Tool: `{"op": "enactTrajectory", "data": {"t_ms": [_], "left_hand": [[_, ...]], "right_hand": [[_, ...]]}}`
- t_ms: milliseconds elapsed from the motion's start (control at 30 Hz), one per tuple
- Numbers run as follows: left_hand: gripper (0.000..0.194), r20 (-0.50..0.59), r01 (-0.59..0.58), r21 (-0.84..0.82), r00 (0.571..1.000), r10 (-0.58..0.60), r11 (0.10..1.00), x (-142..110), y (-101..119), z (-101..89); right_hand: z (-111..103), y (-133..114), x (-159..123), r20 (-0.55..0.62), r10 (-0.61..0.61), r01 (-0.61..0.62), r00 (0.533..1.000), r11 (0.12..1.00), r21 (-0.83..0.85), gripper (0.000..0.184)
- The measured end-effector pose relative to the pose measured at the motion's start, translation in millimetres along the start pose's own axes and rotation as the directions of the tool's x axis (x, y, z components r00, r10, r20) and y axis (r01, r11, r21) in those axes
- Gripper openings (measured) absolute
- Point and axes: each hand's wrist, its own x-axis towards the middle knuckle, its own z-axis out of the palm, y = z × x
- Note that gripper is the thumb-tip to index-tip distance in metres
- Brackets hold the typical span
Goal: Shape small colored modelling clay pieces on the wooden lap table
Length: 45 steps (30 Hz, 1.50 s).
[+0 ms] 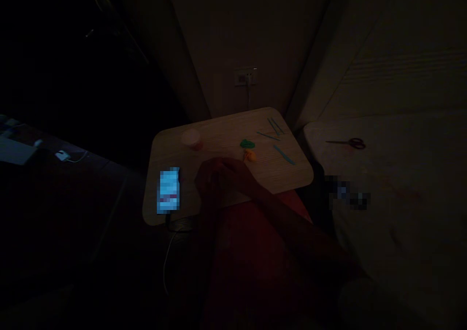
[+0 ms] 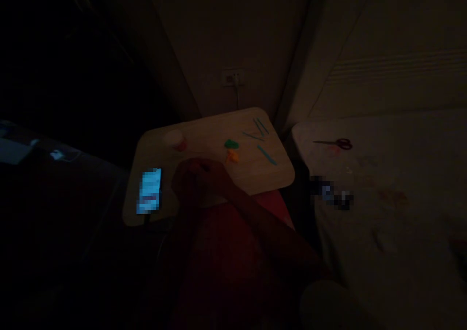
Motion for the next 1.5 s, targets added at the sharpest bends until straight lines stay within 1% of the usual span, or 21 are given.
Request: {"op": "enactTrajectory", "data": {"t_ms": [167,267,333,400,500,633,700,800,900,967,1000,1100,1133,1167,1267,1367,1500], "left_hand": [[0.039,-0.025,0.008,0.012,1.0,-0.007,1.0,-2,3,0.4],[0.036,-0.027,-0.022,-0.004,0.999,0.022,1.0,-1,1,1.7],[0.033,-0.013,-0.046,-0.022,0.999,0.046,0.999,-1,-2,2.6],[0.031,0.002,-0.046,-0.039,0.999,0.046,0.998,-1,-5,3.0],[0.033,0.01,-0.003,-0.084,1.0,0.004,0.996,-3,-7,2.6],[0.042,0.045,0.053,-0.162,0.998,-0.047,0.985,-7,-8,0.4],[0.041,0.05,0.068,-0.174,0.997,-0.06,0.982,-8,-9,-0.7],[0.036,0.06,0.068,-0.181,0.997,-0.058,0.981,-7,-13,-1.8],[0.036,0.076,0.04,-0.217,0.997,-0.024,0.975,-6,-15,-1.4],[0.038,0.054,0.037,-0.238,0.998,-0.025,0.971,-5,-13,0.2],[0.039,0.013,0.042,-0.24,0.999,-0.04,0.97,-4,-11,1.3],[0.036,-0.141,0.075,-0.2,0.985,-0.105,0.977,0,-6,4.4],[0.033,-0.158,0.085,-0.17,0.981,-0.112,0.982,1,-6,4.9],[0.031,-0.152,0.091,-0.137,0.982,-0.112,0.986,2,-5,5.1],[0.033,-0.076,0.094,-0.061,0.992,-0.098,0.994,2,-8,4.2],[0.035,-0.027,0.083,-0.065,0.996,-0.085,0.994,2,-10,3.6],[0.034,0.039,0.092,-0.087,0.995,-0.089,0.992,2,-9,4.4]], "right_hand": [[-2,-2,2,0.019,-0.001,0.002,1.0,1.0,-0.026,0.03],[-6,-2,4,0.038,-0.003,0.006,0.999,0.997,-0.082,0.026],[-8,0,4,0.034,-0.033,0.038,0.999,0.99,-0.137,0.022],[-9,0,4,0.031,-0.081,0.085,0.996,0.979,-0.184,0.022],[-8,-4,1,0.053,-0.13,0.139,0.99,0.957,-0.253,0.028],[-7,-11,-3,0.086,-0.171,0.191,0.981,0.922,-0.337,0.036],[-7,-11,-3,0.093,-0.186,0.207,0.978,0.904,-0.374,0.039],[-9,-7,-3,0.094,-0.196,0.217,0.976,0.873,-0.436,0.039],[-9,-5,-4,0.096,-0.209,0.23,0.973,0.867,-0.442,0.041],[-9,-6,-4,0.075,-0.201,0.213,0.977,0.868,-0.449,0.044],[-9,-8,-4,0.057,-0.187,0.192,0.981,0.862,-0.469,0.045],[-8,-15,-4,0.038,-0.144,0.139,0.989,0.801,-0.582,0.042],[-8,-16,-5,0.043,-0.135,0.132,0.99,0.771,-0.623,0.041],[-8,-18,-5,0.05,-0.125,0.127,0.991,0.739,-0.662,0.04],[-9,-20,-6,0.048,-0.084,0.091,0.995,0.659,-0.746,0.041],[-10,-22,-7,0.028,-0.062,0.06,0.998,0.604,-0.795,0.042],[-12,-26,-7,0.042,-0.008,0.04,0.999,0.559,-0.828,0.037]]}}
